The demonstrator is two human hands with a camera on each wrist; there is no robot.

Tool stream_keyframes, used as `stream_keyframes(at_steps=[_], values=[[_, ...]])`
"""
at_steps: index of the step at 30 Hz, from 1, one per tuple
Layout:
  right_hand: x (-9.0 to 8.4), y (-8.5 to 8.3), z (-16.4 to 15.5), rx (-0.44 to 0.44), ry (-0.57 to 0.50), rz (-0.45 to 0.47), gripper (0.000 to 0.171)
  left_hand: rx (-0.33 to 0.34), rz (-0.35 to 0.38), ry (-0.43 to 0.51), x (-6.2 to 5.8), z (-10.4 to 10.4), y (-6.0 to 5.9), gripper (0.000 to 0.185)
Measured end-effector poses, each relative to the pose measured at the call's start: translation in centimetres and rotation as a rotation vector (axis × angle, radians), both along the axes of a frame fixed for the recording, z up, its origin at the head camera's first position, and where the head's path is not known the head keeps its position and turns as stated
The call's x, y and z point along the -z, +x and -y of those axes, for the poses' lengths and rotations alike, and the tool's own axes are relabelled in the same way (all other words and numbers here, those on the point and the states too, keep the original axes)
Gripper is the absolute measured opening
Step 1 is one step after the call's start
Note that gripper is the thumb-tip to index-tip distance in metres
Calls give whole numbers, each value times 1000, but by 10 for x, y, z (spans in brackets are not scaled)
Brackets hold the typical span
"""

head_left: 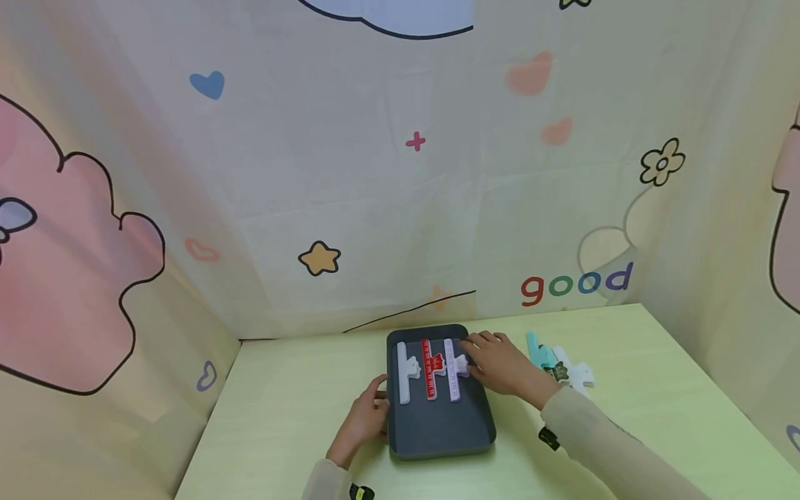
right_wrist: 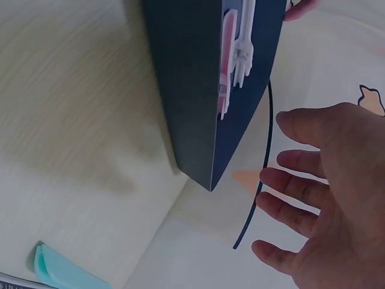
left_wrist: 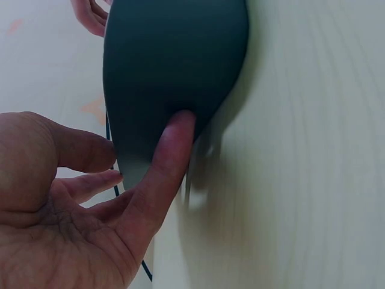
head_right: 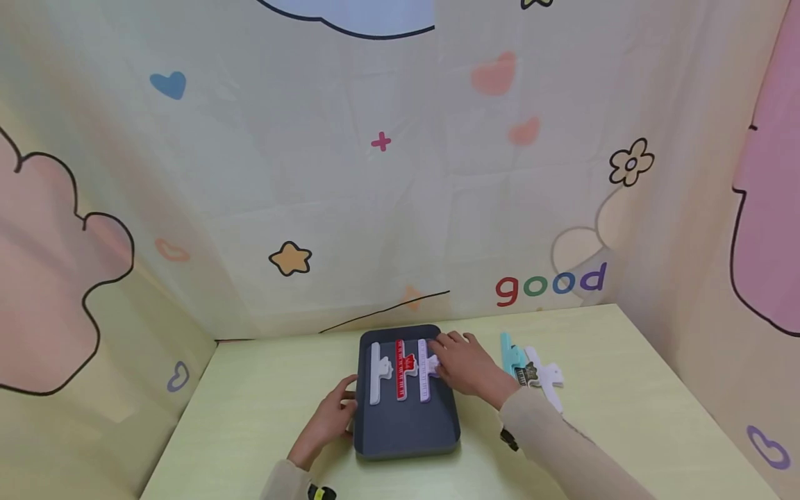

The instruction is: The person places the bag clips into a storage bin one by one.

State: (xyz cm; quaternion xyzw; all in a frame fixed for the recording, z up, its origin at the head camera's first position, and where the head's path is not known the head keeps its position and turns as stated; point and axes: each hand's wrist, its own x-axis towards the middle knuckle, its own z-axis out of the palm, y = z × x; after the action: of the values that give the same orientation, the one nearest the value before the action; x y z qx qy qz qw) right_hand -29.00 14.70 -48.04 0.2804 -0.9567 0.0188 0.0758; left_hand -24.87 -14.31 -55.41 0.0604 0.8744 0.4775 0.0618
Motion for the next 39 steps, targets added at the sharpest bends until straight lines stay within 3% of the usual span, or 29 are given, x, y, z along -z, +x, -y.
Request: stream_keyframes(at_steps=[6,13,19,39], values=[[0,7,-8,20,-40,-34,49,-9,45,62,-1,-1,0,52],[-1,9,-27,27,-53,-90,48,-5,20,32,-1,-1,3,52],[-2,8,-44,55,-103,-72,48,-1,18,38,-2,-2,3,52],[-15,-7,-104,141,-92,-7,49,-1,12,22,-4,-3,5,51]])
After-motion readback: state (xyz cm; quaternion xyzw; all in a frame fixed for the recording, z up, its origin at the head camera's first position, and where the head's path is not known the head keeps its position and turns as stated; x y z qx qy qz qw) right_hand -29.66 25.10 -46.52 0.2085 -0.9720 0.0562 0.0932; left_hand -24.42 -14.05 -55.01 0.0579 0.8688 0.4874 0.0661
